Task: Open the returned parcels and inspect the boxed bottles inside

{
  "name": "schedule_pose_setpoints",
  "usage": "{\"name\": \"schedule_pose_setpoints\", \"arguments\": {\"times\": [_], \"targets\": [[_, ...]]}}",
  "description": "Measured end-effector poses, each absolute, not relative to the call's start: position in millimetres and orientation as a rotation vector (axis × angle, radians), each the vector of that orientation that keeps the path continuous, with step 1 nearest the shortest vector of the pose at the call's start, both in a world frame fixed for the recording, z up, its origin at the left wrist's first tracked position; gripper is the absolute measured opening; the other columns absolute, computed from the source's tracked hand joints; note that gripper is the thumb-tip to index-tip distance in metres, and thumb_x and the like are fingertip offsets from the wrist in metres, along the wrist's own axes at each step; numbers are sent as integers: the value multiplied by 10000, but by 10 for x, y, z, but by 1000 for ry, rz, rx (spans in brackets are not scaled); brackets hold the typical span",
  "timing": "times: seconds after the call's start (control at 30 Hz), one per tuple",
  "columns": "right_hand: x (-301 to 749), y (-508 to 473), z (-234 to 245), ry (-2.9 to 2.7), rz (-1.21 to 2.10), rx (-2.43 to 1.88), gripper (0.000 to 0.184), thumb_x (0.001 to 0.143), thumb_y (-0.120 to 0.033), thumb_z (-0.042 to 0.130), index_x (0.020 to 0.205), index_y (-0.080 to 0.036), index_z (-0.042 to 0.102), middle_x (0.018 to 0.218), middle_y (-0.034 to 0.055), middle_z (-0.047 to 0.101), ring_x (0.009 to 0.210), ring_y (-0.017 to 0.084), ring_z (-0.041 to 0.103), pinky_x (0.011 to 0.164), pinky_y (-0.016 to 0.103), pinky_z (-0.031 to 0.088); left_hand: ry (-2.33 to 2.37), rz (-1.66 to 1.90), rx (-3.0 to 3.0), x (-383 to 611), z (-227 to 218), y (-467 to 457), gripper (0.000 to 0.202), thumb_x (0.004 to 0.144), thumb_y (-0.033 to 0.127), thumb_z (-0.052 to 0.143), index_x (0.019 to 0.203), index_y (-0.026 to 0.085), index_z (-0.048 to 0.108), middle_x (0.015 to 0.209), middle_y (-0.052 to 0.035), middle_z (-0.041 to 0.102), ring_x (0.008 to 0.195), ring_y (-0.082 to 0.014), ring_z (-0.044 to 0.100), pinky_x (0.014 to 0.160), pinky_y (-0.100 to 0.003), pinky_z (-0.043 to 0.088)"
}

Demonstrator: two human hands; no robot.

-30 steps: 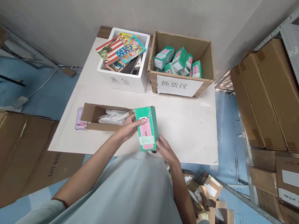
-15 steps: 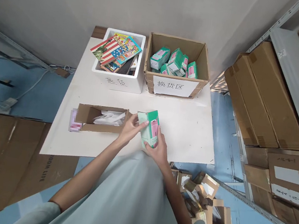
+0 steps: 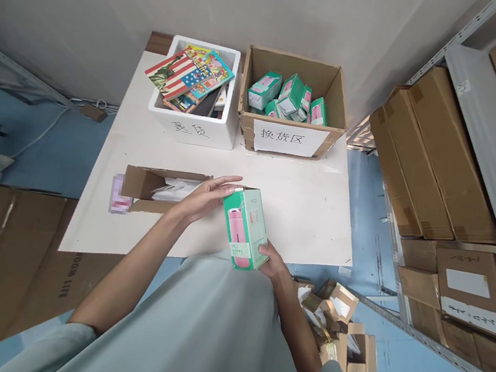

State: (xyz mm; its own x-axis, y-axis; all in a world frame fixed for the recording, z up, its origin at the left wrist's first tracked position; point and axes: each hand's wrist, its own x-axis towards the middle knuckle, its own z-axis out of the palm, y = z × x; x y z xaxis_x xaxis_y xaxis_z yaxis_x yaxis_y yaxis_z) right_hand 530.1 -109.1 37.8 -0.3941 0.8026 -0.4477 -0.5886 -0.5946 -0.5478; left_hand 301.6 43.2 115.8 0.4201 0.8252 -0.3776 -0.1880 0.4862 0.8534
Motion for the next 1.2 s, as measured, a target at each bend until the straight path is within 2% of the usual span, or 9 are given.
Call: {"name": "schedule_pose_setpoints", "arguments": {"times": [0.2,0.3,0.47,0.6,0.73,0.9,1.0,1.13,1.2], "targets": [[5293,-1116,385,-406,2121,-888,664,561,-493,866,1176,-265,761,1159,121,851,1256,395,763,956,536,690,1165,784,858,3059,1011,523,733,744,671,937,1286,204,779,1165,-105,791,990,-254,773,896,-385,599],[5277,-1124,378,-442,2151,-868,649,539,-504,881,1137,-281,762,1128,109,849,1237,385,768,925,500,697,1351,926,1103,3099,946,574,784,619,537,1013,1282,214,748,1260,-118,749,1038,-259,739,878,-388,599],[5288,-1125,362,-476,2152,-890,675,530,-541,893,1136,-276,755,1075,120,841,1217,376,769,890,475,698,1024,851,1564,2995,1133,587,272,899,450,753,1015,211,810,1132,-96,783,1053,-240,722,948,-388,575],[5347,-1139,354,-489,2146,-922,676,538,-566,891,1143,-290,764,1109,118,842,1193,374,772,859,465,693,843,591,1630,2855,1375,599,184,886,337,667,906,209,797,1078,-86,804,1027,-245,742,902,-364,581],[5400,-1164,358,-477,2129,-921,678,522,-572,919,1126,-293,790,1156,108,847,1135,367,791,835,451,688,809,463,1650,2780,1505,632,235,829,287,655,999,218,801,1193,-82,818,1099,-263,746,955,-385,595],[5435,-1186,349,-437,2122,-933,752,501,-572,925,1179,-278,785,1162,109,851,1085,368,806,828,475,692,776,339,1595,2772,1566,655,359,914,385,686,1215,222,793,1265,-99,809,1189,-278,741,1006,-406,592],[5447,-1181,336,-438,2128,-947,798,478,-525,925,1219,-273,770,1134,115,855,1084,374,804,833,490,695,745,327,1572,2798,1559,652,434,901,397,718,1293,217,763,1288,-111,795,1125,-264,748,967,-395,604],[5455,-1164,348,-434,2117,-967,780,489,-489,909,1226,-274,770,1122,123,856,1105,387,801,837,498,701,875,437,1563,2819,1454,629,405,905,317,622,1280,222,740,1328,-96,755,1072,-237,731,929,-391,616],[5459,-1154,369,-424,2103,-982,752,513,-491,892,1225,-280,775,1154,128,854,1121,394,800,836,509,703,954,582,1632,2809,1379,621,314,883,291,627,1159,233,764,1306,-92,731,1141,-253,706,970,-411,613]]}}
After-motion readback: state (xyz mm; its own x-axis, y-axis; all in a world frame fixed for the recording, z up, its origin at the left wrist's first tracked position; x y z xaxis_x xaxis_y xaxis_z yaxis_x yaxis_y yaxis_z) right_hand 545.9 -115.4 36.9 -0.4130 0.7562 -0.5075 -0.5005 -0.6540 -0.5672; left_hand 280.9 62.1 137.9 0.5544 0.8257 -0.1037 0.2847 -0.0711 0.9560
